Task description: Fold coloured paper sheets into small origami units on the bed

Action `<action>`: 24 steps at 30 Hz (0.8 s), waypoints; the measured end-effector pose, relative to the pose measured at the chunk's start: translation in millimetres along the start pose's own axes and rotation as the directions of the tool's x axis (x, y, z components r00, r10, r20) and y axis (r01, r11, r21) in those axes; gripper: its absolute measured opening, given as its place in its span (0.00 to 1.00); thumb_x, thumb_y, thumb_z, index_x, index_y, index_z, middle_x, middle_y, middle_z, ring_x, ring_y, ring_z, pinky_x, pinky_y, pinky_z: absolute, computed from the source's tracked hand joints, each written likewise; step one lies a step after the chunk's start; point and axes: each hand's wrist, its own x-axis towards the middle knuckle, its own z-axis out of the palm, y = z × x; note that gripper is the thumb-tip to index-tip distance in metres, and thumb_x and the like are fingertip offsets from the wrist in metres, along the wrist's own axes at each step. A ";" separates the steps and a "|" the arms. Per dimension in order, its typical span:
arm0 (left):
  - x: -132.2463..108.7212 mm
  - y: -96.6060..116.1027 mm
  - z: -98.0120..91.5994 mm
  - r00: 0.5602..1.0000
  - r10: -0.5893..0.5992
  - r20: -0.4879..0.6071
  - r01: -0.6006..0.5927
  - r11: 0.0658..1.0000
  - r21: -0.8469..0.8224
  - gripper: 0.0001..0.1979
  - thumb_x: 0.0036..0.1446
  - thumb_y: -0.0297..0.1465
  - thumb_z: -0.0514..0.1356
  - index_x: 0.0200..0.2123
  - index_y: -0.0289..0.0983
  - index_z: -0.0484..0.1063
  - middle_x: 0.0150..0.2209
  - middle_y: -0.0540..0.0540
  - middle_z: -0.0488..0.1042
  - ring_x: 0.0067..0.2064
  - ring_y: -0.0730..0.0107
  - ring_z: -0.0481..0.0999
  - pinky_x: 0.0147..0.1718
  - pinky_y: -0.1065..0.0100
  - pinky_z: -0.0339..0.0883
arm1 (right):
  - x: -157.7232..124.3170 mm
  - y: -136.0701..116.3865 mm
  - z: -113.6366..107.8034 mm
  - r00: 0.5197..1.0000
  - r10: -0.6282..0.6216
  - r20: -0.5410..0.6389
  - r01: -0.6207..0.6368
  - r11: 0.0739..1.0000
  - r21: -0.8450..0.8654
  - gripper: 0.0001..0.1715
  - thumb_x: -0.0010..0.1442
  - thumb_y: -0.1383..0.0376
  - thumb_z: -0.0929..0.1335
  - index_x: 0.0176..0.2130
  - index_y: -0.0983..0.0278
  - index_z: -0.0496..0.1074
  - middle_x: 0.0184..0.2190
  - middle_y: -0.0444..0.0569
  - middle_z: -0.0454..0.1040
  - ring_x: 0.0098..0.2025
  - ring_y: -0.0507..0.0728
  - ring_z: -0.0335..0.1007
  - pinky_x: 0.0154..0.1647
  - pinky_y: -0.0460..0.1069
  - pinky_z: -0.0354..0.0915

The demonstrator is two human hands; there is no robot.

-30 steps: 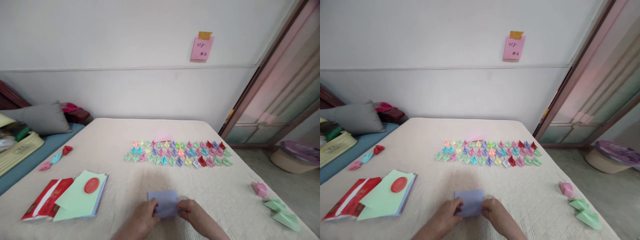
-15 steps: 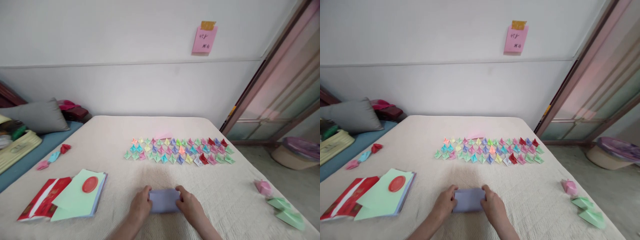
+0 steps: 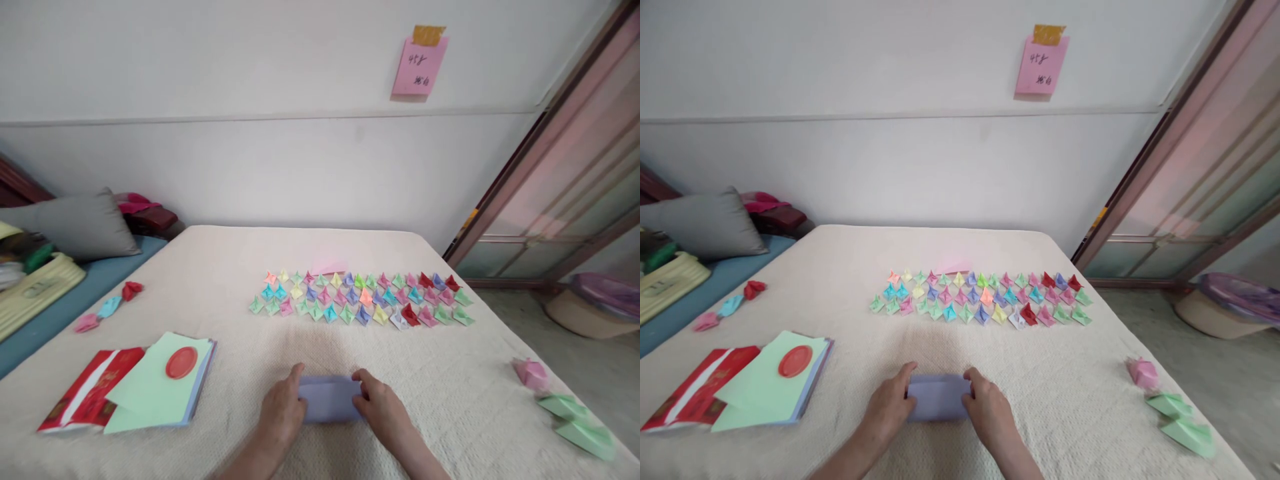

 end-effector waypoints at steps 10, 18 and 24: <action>-32.7 29.8 60.4 0.785 0.609 -0.113 -0.555 0.773 0.306 0.25 0.59 0.34 0.54 0.59 0.33 0.62 0.55 0.37 0.69 0.54 0.51 0.68 0.52 0.51 0.61 | 2.0 0.8 2.4 0.999 0.035 -0.027 -0.036 0.999 -0.034 0.17 0.49 0.75 0.63 0.39 0.62 0.70 0.24 0.44 0.72 0.29 0.54 0.69 0.27 0.44 0.52; -36.1 27.5 83.9 0.799 0.594 -0.093 -0.537 0.774 0.334 0.44 0.55 0.54 0.50 0.66 0.33 0.44 0.64 0.34 0.55 0.62 0.40 0.55 0.53 0.38 0.53 | 4.5 3.2 3.1 0.997 0.065 -0.040 -0.066 0.998 -0.020 0.13 0.50 0.74 0.63 0.35 0.61 0.69 0.25 0.43 0.72 0.28 0.54 0.68 0.26 0.44 0.51; -33.3 29.3 76.6 0.834 0.549 -0.046 -0.523 0.815 0.247 0.46 0.53 0.57 0.49 0.66 0.35 0.42 0.65 0.35 0.52 0.63 0.39 0.53 0.54 0.36 0.50 | 7.8 5.8 2.8 0.997 0.064 -0.042 -0.064 0.998 0.005 0.11 0.50 0.75 0.63 0.33 0.61 0.67 0.24 0.42 0.72 0.28 0.53 0.68 0.27 0.44 0.52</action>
